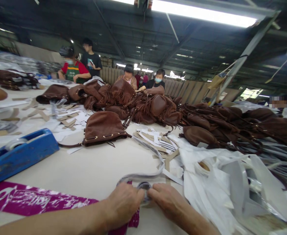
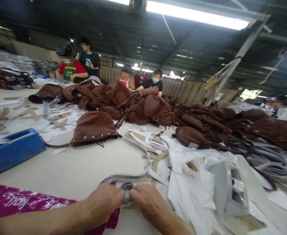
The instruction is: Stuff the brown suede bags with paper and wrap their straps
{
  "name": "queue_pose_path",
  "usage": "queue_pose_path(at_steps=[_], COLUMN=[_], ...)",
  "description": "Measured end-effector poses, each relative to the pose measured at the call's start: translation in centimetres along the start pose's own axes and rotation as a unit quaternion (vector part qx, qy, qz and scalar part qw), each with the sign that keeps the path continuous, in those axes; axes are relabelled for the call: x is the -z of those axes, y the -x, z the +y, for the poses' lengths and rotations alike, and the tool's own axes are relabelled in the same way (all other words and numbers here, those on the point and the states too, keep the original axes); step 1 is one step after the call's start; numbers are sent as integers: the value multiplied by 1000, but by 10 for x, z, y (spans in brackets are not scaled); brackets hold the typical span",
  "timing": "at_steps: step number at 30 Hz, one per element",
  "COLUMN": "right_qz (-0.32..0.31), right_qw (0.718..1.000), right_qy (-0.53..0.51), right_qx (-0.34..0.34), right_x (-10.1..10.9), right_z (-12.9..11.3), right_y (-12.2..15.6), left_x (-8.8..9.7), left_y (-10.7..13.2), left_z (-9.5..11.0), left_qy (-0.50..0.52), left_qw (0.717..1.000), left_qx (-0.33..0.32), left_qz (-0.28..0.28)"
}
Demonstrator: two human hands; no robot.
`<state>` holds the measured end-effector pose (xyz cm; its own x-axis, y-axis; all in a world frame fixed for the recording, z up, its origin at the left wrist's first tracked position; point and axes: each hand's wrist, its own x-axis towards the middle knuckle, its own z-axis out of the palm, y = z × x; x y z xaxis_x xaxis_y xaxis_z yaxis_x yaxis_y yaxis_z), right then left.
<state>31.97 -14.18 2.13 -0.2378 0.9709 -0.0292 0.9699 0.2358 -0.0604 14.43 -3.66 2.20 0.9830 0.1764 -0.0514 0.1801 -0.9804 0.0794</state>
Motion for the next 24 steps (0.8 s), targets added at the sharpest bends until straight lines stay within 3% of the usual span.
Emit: queue_pose_path(at_steps=[3, 6, 10, 12, 14, 17, 19, 21, 24], right_qz=[-27, -34, -47, -32, -20, -10, 4, 28, 44], right_qw=[992, 987, 998, 999, 998, 994, 996, 999, 998], right_qy=[-95, -110, -43, 6, 43, 23, -2, 3, 28], right_qx=[-84, -112, -11, -1, -41, -104, -93, -45, 33], right_x=[0, -15, -24, -20, -16, -19, -28, -34, -31], right_z=[-16, -22, -7, -4, -8, -21, -25, -20, -2], right_y=[2, 7, 12, 12, 12, 12, 13, 16, 19], left_x=[-24, -38, -21, -13, -18, -41, -49, -42, -7], left_y=[-5, 0, 7, 5, 0, -5, -3, 0, 1], left_z=[23, 25, -1, -6, 0, 20, 26, 20, -7], left_qy=[31, 40, 19, 2, -2, 19, 22, 16, 8], left_qw=[998, 996, 992, 989, 992, 993, 991, 990, 982], left_qx=[52, 35, -84, -117, -80, 5, 5, -43, -134], left_qz=[24, 69, 96, 93, 95, 116, 130, 135, 136])
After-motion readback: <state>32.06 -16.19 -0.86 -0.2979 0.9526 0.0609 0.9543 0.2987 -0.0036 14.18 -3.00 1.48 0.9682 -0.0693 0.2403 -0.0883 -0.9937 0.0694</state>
